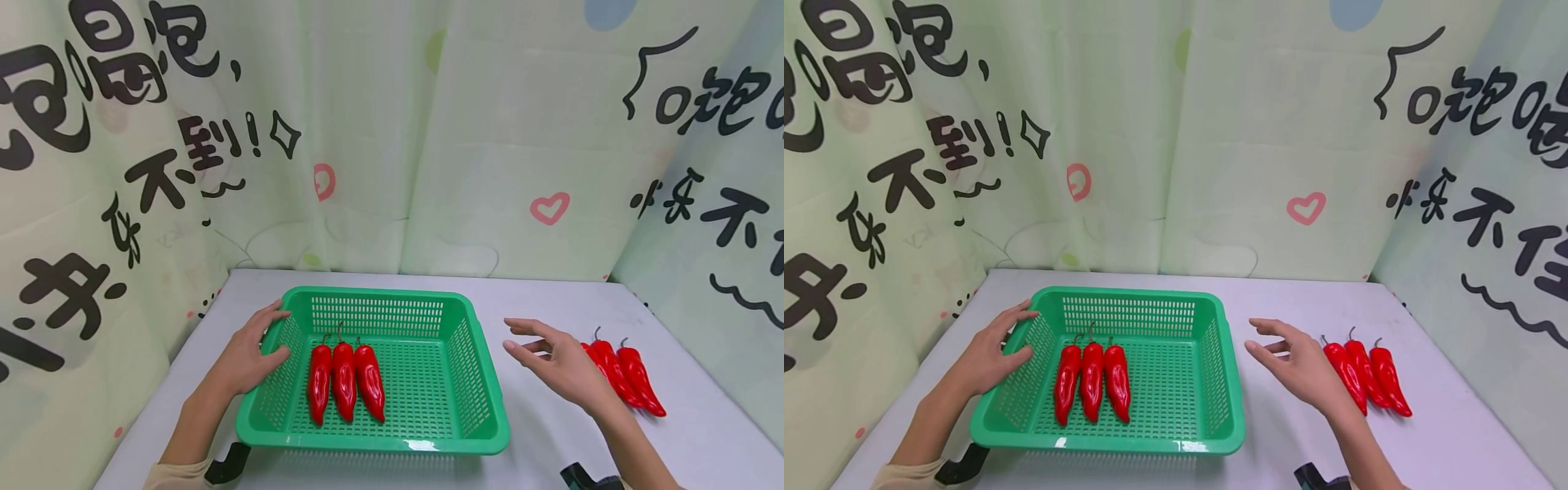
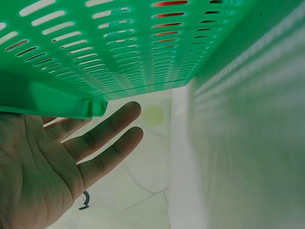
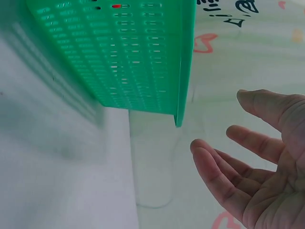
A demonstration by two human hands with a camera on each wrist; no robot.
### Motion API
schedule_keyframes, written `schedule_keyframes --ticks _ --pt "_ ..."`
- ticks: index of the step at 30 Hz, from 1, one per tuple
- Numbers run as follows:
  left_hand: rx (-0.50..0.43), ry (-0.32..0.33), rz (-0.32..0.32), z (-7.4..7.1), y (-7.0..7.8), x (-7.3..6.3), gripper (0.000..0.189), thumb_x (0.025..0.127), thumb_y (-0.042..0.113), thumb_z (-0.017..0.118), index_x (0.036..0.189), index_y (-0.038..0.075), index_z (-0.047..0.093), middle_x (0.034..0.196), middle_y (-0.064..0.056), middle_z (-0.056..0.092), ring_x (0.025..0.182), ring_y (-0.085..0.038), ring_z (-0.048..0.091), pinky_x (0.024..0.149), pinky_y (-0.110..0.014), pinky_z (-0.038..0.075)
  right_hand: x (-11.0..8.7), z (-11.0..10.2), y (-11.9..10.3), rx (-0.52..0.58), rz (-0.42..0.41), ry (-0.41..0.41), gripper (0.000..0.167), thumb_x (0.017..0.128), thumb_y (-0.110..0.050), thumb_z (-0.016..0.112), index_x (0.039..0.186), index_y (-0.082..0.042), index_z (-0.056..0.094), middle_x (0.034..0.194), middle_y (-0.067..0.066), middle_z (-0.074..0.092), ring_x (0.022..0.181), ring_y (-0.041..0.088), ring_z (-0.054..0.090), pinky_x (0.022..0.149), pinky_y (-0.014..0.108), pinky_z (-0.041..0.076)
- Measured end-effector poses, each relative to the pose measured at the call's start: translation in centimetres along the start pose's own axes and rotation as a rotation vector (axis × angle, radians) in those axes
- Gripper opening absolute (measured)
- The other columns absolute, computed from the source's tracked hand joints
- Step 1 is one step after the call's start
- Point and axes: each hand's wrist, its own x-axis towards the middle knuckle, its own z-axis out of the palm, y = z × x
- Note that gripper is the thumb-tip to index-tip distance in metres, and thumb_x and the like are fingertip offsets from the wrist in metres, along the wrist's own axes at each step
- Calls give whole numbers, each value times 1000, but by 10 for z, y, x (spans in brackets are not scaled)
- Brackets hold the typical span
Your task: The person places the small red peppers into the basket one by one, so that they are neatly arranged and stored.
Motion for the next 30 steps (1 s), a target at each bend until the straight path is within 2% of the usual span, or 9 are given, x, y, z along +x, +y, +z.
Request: schedule_keyframes --ticks 10,20,30 --pt "-1 4 0 0 0 0 55 90 14 61 143 2 52 162 -18 35 126 -43 56 92 -54 51 6 -2 14 -93 9 37 59 97 -38 69 144 -5 56 136 26 61 107 41 69 73 43 62" --pt "3 6 2 0 0 -1 54 90 14 61 143 2 53 162 -18 35 123 -43 58 91 -54 51 6 -1 32 -230 -12 133 56 95 -29 72 140 1 57 134 32 57 102 45 70 71 49 61" --pt "3 4 2 0 0 0 54 90 14 61 143 3 53 162 -17 35 124 -42 58 92 -54 51 7 -5 51 -237 22 129 59 95 -32 71 141 3 55 133 36 56 102 46 68 71 48 61"
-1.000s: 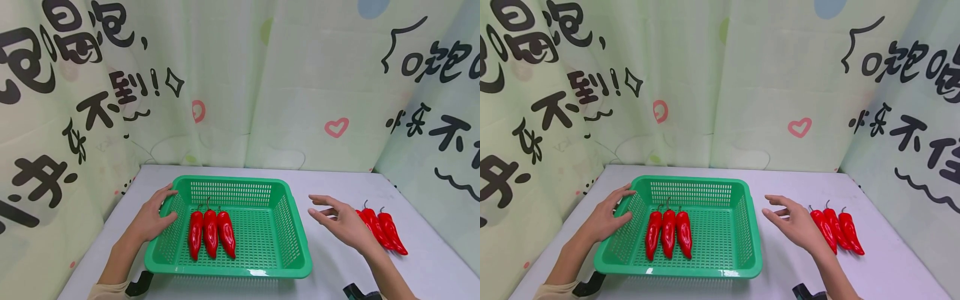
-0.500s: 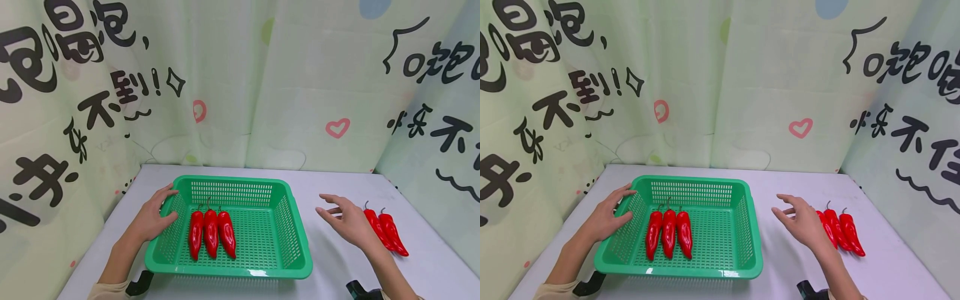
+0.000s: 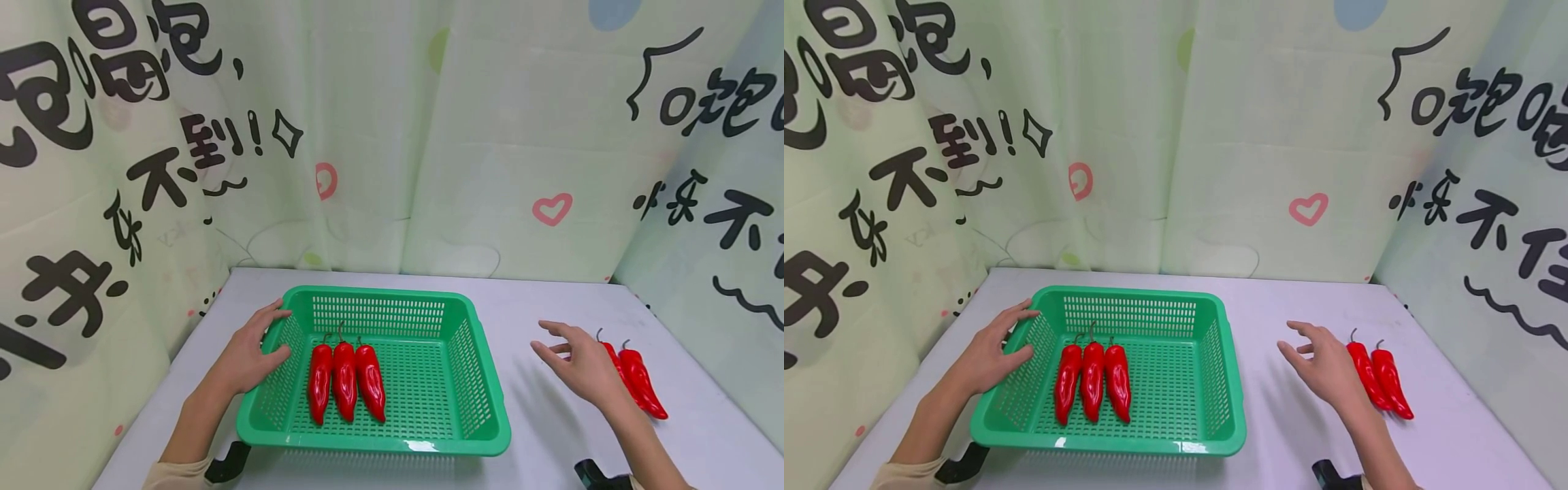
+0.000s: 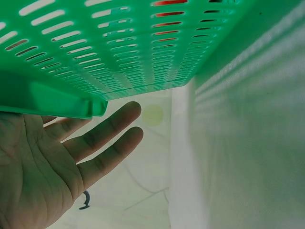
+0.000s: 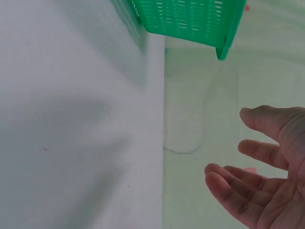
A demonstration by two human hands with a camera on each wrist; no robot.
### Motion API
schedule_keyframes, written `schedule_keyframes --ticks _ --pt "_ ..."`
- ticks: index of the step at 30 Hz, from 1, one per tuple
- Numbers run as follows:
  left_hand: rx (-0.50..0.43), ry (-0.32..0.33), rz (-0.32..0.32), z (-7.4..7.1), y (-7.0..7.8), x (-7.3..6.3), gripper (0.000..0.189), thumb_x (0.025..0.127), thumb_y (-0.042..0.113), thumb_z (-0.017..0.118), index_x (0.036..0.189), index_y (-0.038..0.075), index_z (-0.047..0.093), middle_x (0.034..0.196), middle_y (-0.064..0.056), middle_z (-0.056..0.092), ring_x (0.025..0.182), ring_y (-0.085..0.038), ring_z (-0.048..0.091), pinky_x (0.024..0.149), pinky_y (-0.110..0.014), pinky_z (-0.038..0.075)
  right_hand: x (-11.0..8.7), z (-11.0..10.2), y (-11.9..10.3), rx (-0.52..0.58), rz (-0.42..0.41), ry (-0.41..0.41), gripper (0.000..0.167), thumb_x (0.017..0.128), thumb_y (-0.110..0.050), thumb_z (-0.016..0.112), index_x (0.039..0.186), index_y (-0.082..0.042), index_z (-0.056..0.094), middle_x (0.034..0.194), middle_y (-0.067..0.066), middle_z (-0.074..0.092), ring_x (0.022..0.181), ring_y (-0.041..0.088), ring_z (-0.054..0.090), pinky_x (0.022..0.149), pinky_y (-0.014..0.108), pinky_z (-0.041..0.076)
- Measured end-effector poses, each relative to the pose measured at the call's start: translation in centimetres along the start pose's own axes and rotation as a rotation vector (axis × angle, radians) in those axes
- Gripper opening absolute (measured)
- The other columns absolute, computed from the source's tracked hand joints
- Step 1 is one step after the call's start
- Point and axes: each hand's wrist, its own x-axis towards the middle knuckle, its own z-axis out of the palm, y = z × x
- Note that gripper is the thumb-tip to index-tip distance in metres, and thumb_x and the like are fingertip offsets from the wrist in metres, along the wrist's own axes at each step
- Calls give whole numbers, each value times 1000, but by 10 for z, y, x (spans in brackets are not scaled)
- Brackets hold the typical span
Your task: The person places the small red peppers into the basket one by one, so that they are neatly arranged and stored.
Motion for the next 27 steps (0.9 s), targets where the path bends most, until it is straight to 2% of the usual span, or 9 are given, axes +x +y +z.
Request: schedule_keyframes --ticks 10,22,27 --pt "-1 0 -1 0 0 -1 55 90 14 61 143 2 53 162 -17 35 124 -42 58 91 -54 51 -2 -3 19 16 62 -41 69 95 -41 70 145 2 50 135 37 54 109 48 65 69 46 61" --pt "0 -4 -5 0 0 -1 55 90 14 61 143 3 53 162 -17 35 122 -42 58 91 -54 50 -2 -6 37 -4 69 -49 70 94 -39 71 143 5 50 130 38 57 105 49 66 70 45 61" --pt "-1 -6 -7 -1 1 0 55 90 14 61 143 3 52 162 -17 35 126 -43 56 93 -56 49 -4 -9 46 -13 103 -58 72 93 -38 73 145 4 48 131 35 58 106 48 64 70 45 60"
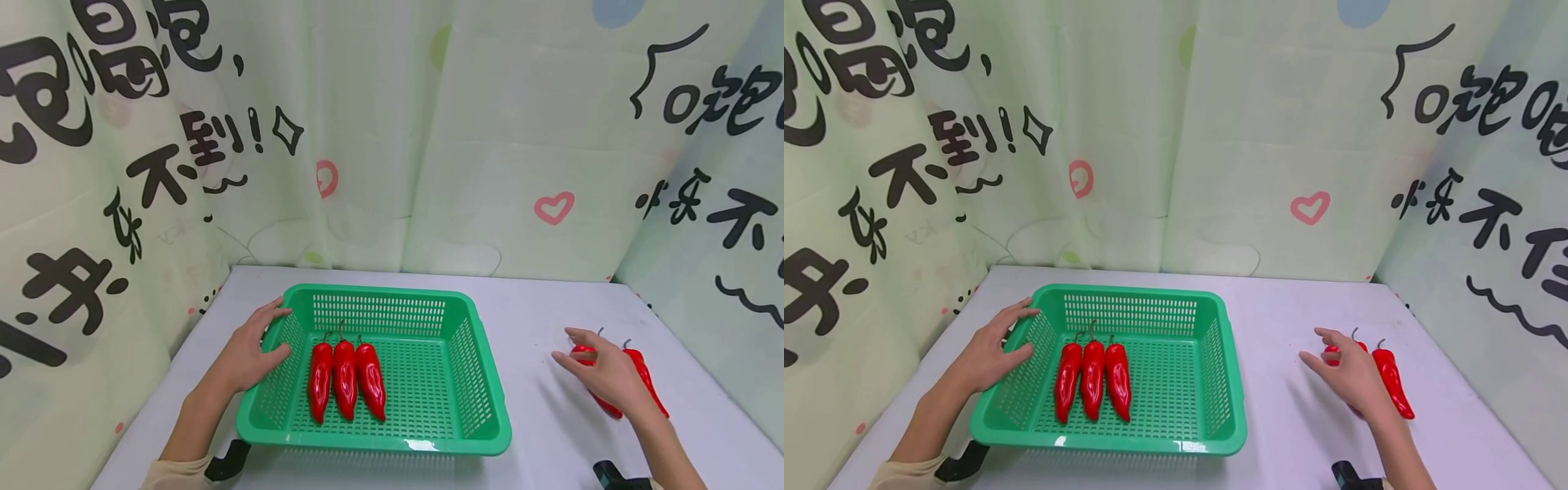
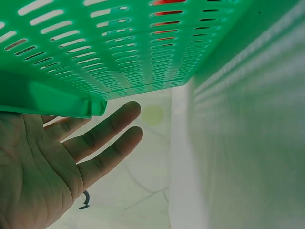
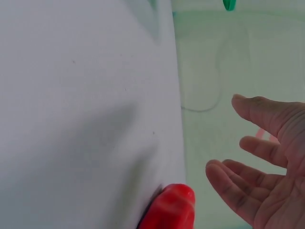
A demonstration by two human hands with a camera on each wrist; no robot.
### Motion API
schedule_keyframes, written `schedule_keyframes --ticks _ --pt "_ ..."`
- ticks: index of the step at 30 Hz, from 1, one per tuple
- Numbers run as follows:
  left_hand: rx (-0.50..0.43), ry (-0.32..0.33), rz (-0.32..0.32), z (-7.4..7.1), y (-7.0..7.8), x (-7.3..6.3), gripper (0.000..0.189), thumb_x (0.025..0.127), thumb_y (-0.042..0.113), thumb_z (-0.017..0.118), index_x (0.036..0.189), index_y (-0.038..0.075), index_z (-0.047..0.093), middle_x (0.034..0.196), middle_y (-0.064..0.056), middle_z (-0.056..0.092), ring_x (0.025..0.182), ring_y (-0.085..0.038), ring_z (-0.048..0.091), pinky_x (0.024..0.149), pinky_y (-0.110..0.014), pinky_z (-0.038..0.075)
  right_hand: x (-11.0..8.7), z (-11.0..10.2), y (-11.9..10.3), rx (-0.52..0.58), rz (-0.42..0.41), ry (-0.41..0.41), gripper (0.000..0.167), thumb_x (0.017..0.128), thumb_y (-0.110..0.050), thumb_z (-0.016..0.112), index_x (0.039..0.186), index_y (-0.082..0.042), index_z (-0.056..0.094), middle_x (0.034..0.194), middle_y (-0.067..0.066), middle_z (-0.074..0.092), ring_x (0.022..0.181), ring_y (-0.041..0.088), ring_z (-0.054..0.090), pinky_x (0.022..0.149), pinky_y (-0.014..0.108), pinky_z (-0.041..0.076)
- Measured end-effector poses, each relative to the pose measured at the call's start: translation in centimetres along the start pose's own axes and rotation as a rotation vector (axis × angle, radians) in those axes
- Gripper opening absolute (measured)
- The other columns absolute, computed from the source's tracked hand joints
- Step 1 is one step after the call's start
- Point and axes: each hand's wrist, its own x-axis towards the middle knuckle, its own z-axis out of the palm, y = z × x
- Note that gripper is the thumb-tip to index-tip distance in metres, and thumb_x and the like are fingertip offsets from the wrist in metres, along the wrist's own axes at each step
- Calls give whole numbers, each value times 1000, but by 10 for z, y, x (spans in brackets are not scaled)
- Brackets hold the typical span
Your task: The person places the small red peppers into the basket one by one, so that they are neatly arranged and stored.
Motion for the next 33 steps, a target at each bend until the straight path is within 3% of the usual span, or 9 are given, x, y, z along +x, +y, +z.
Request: schedule_keyframes --ticks 9,20,33 --pt "2 -1 -9 0 0 0 55 91 14 61 144 4 52 163 -17 34 128 -43 54 94 -57 49 -1 -6 16 -24 45 -21 74 92 -40 74 146 4 46 131 36 56 111 50 60 77 53 59" --pt "0 -1 -11 1 -1 1 56 91 15 62 145 5 52 163 -16 34 130 -44 53 94 -57 50 1 -15 27 -27 91 -36 78 91 -33 75 147 8 40 134 40 48 115 57 49 73 53 60" --pt "-8 -2 -10 -1 1 0 56 91 15 61 145 5 52 163 -15 34 132 -44 51 96 -57 47 2 -16 35 -30 140 -34 77 91 -28 76 146 11 39 133 42 45 116 59 46 74 53 60"
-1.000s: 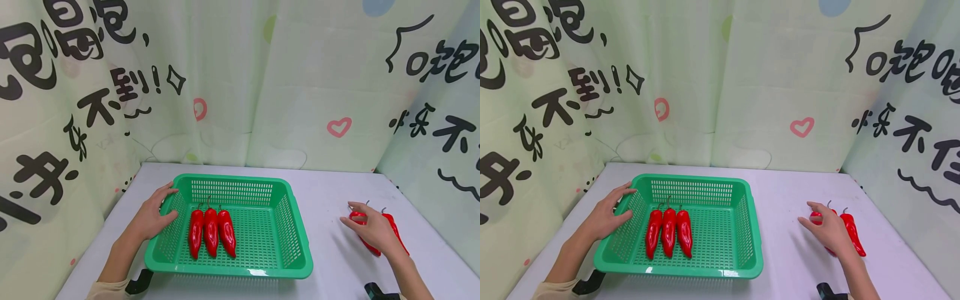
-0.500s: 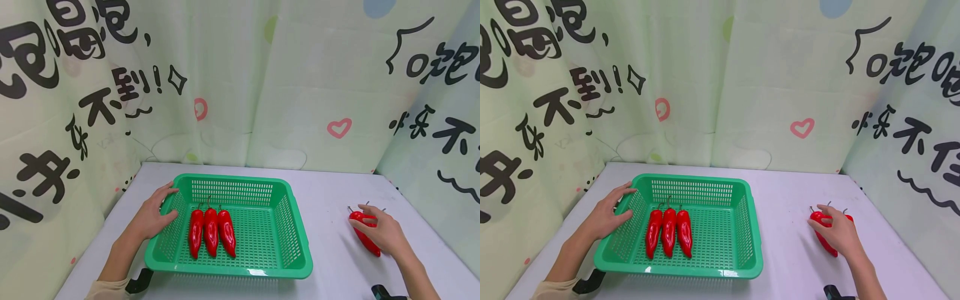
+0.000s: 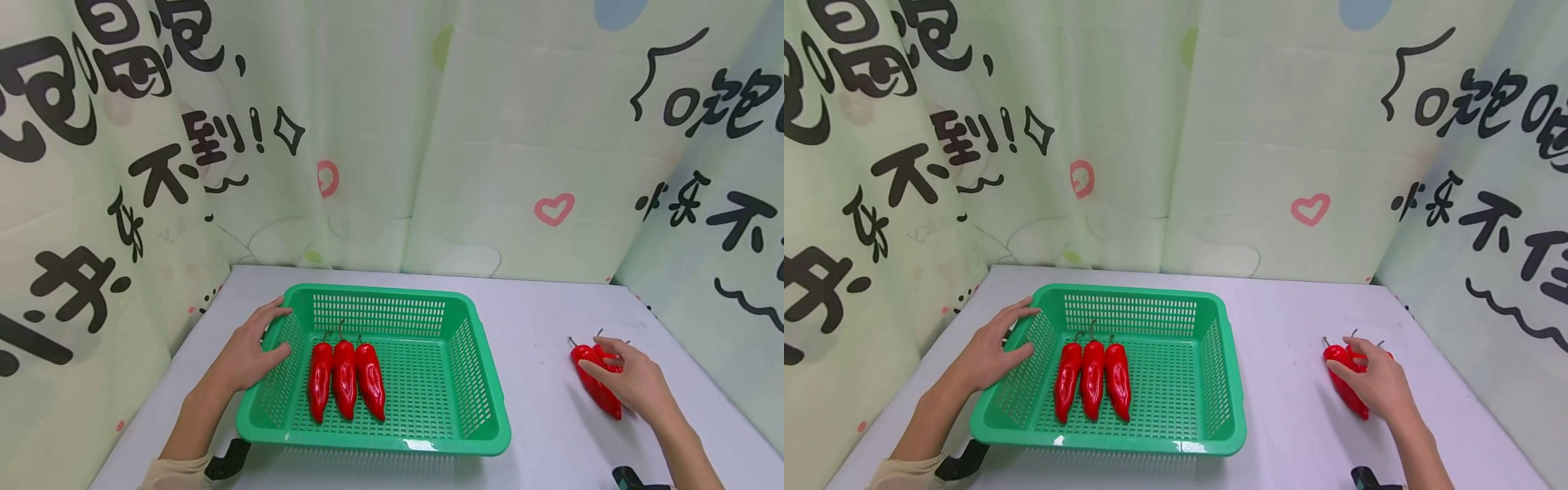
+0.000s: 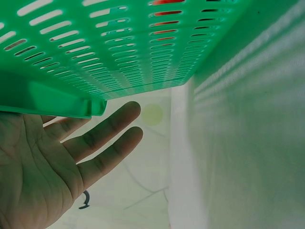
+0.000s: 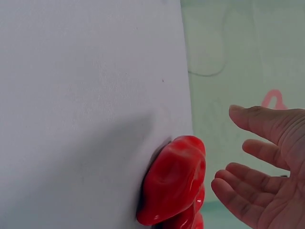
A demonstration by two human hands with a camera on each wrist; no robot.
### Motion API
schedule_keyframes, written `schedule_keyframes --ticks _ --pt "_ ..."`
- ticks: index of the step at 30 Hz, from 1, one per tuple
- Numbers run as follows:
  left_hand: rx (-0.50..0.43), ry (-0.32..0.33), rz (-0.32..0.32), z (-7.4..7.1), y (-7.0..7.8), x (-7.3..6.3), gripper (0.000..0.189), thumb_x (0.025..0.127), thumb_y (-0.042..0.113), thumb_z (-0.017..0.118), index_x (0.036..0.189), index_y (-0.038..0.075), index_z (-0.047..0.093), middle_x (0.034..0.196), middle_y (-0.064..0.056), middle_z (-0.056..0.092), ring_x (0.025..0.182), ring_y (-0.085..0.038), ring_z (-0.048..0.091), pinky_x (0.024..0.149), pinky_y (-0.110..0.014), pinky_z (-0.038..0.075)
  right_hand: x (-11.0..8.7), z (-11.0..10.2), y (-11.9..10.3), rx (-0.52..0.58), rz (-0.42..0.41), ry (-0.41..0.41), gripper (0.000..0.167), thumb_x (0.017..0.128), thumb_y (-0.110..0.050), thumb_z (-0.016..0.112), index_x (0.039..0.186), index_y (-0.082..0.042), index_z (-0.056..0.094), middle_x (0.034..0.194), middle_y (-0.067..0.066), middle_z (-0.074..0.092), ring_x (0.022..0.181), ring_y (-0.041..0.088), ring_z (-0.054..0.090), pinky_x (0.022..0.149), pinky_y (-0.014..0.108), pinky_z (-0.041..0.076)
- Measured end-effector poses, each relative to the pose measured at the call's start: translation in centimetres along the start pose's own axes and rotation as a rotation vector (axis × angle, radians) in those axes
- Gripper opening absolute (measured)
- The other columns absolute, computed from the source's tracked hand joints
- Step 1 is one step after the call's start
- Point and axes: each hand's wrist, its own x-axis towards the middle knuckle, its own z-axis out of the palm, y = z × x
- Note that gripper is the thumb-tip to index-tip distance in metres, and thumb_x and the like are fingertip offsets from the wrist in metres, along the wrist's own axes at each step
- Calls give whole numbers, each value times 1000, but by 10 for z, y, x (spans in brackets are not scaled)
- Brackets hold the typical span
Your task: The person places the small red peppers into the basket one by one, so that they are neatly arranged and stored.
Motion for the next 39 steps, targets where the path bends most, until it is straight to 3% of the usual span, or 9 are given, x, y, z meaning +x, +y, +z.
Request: schedule_keyframes --ticks 21,30,39 --pt "-1 1 0 0 0 -1 55 91 15 62 145 5 52 163 -15 34 140 -44 43 100 -60 45 3 6 10 -4 26 -73 77 90 -31 75 142 14 40 127 43 48 114 59 47 74 52 60" --pt "3 -4 -3 1 -1 0 56 91 16 62 145 6 52 164 -15 33 145 -44 37 102 -62 43 4 16 13 -4 35 -135 84 85 -34 81 141 14 41 125 44 48 111 58 50 73 51 60" --pt "8 1 -7 0 0 0 55 91 16 62 145 6 52 164 -15 34 137 -44 47 99 -60 46 6 18 14 2 22 -146 87 84 -36 81 144 11 39 125 43 48 111 57 49 72 48 61"
